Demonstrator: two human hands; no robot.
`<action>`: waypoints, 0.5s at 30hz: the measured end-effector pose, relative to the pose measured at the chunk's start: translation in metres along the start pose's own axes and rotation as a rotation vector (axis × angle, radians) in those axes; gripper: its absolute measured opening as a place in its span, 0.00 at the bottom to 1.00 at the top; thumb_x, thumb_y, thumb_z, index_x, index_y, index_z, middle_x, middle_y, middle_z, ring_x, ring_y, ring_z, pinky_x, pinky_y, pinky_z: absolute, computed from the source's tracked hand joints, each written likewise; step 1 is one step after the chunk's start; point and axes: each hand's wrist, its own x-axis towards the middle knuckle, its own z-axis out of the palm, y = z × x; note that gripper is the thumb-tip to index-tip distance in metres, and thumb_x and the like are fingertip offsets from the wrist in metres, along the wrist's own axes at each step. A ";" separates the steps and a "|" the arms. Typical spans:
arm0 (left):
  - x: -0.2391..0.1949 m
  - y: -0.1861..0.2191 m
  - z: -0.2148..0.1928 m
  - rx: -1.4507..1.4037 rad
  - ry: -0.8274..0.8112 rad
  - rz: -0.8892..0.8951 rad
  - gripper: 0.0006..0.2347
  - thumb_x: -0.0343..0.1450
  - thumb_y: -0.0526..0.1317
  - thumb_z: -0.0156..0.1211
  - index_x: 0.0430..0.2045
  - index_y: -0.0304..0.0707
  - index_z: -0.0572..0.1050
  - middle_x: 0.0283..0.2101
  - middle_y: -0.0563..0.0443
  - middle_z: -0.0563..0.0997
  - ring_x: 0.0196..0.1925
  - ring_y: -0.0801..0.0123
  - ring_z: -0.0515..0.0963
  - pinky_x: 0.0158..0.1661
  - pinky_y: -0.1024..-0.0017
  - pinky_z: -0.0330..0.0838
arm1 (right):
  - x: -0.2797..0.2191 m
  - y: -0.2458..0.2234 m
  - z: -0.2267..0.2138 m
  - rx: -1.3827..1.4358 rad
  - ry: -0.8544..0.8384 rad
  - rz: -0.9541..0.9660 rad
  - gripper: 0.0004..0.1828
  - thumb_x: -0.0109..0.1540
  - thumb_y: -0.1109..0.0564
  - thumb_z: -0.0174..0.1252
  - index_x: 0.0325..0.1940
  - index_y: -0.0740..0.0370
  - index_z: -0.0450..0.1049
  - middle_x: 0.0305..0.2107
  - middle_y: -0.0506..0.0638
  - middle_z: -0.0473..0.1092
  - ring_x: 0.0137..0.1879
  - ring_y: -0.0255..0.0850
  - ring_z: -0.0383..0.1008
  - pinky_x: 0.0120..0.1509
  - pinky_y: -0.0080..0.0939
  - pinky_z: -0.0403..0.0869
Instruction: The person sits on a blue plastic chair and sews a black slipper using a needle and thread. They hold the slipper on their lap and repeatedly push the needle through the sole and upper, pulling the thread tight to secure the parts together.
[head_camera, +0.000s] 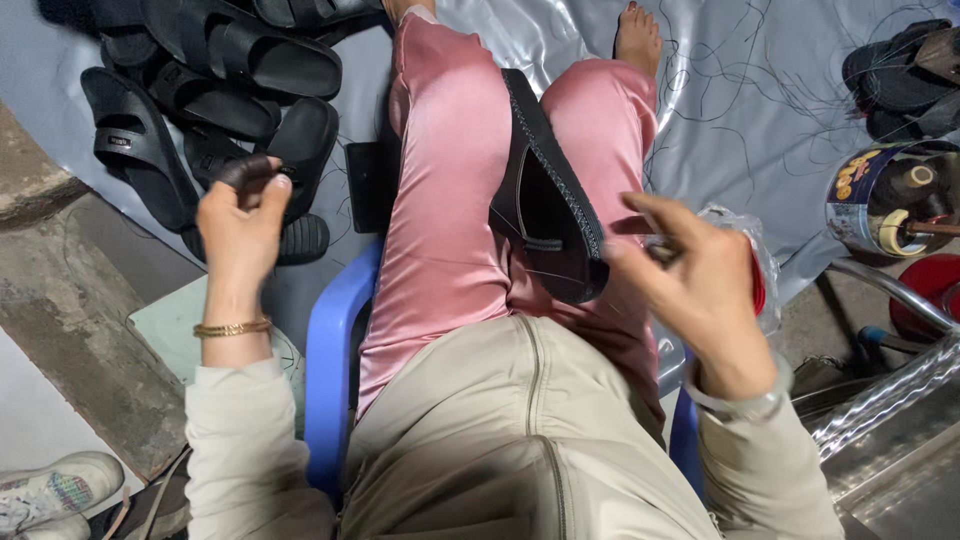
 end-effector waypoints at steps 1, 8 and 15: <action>-0.009 0.006 0.006 -0.153 -0.037 -0.078 0.09 0.66 0.38 0.61 0.39 0.46 0.76 0.36 0.47 0.79 0.39 0.59 0.77 0.41 0.65 0.67 | 0.007 -0.006 0.007 -0.010 -0.105 0.035 0.19 0.54 0.53 0.60 0.47 0.63 0.73 0.33 0.57 0.73 0.37 0.45 0.72 0.41 0.40 0.70; -0.032 0.046 -0.004 -0.280 0.075 0.187 0.15 0.64 0.30 0.64 0.45 0.32 0.75 0.36 0.40 0.78 0.37 0.54 0.78 0.42 0.63 0.70 | -0.001 0.083 0.028 0.547 -0.206 0.281 0.14 0.53 0.65 0.56 0.44 0.65 0.73 0.16 0.54 0.67 0.15 0.35 0.65 0.12 0.29 0.63; -0.032 0.059 -0.008 -0.306 0.109 0.280 0.14 0.67 0.29 0.61 0.46 0.29 0.73 0.36 0.37 0.77 0.37 0.50 0.78 0.42 0.60 0.69 | -0.009 0.106 0.042 0.820 -0.120 0.304 0.15 0.53 0.61 0.57 0.43 0.67 0.73 0.11 0.56 0.65 0.11 0.37 0.67 0.15 0.31 0.69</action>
